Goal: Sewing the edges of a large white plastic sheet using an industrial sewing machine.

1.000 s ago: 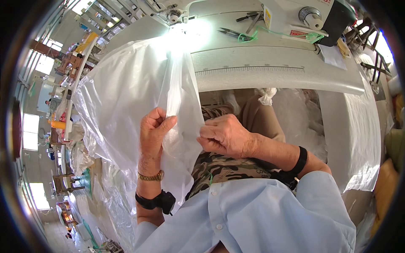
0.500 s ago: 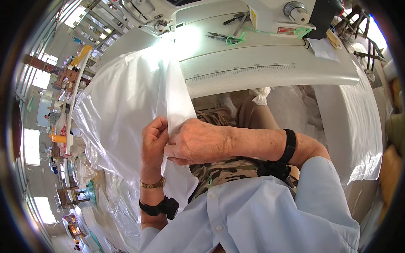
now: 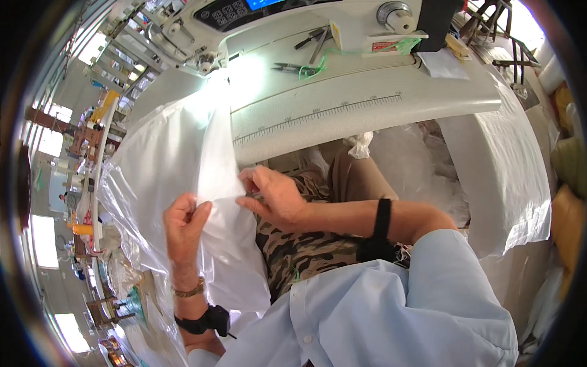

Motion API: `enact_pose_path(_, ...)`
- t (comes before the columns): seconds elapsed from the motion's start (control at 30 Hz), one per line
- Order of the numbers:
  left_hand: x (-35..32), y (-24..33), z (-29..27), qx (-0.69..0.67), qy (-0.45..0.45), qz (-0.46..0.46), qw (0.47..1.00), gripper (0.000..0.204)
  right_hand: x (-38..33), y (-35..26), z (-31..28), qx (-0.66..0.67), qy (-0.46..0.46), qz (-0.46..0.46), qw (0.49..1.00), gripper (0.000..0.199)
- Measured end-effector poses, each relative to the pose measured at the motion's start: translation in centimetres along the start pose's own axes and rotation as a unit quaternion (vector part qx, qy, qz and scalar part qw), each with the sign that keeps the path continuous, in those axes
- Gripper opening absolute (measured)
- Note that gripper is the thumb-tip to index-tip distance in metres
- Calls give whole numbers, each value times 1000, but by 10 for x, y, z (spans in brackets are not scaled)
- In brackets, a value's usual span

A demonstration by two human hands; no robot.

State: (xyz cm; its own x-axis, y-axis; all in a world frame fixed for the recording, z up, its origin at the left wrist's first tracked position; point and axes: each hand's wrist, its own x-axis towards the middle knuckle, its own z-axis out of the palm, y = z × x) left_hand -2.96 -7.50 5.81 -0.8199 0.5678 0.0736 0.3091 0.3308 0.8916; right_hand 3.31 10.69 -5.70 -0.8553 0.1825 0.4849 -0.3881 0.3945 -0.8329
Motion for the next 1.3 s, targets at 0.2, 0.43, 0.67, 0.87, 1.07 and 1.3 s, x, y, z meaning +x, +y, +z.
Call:
enact_pose_path(0.2, 34, 67, -24, 266, 1, 48, 963, 7, 50, 17, 108, -1, -263, -3, 965, 28)
enact_pose_path(0.43, 28, 107, -13, 581, -163, 271, 750, 6, 89, 12, 175, 4, -288, -118, 950, 28)
enact_pose_path(0.67, -7, 1, 12, 591, -105, 268, 754, 11, 23, 73, 119, -29, -355, -233, 905, 28)
enact_pose_path(0.87, -26, -38, 18, 495, -6, 218, 841, 13, 118, -20, -18, -289, -513, -152, 794, 22)
enact_pose_path(1.07, -28, -55, 31, 482, 57, 211, 849, 11, 172, 39, -47, -384, -137, -174, 896, 13)
enact_pose_path(1.3, -32, -56, 33, 460, 95, 199, 860, 10, 178, 47, -43, -411, -143, -166, 885, 12)
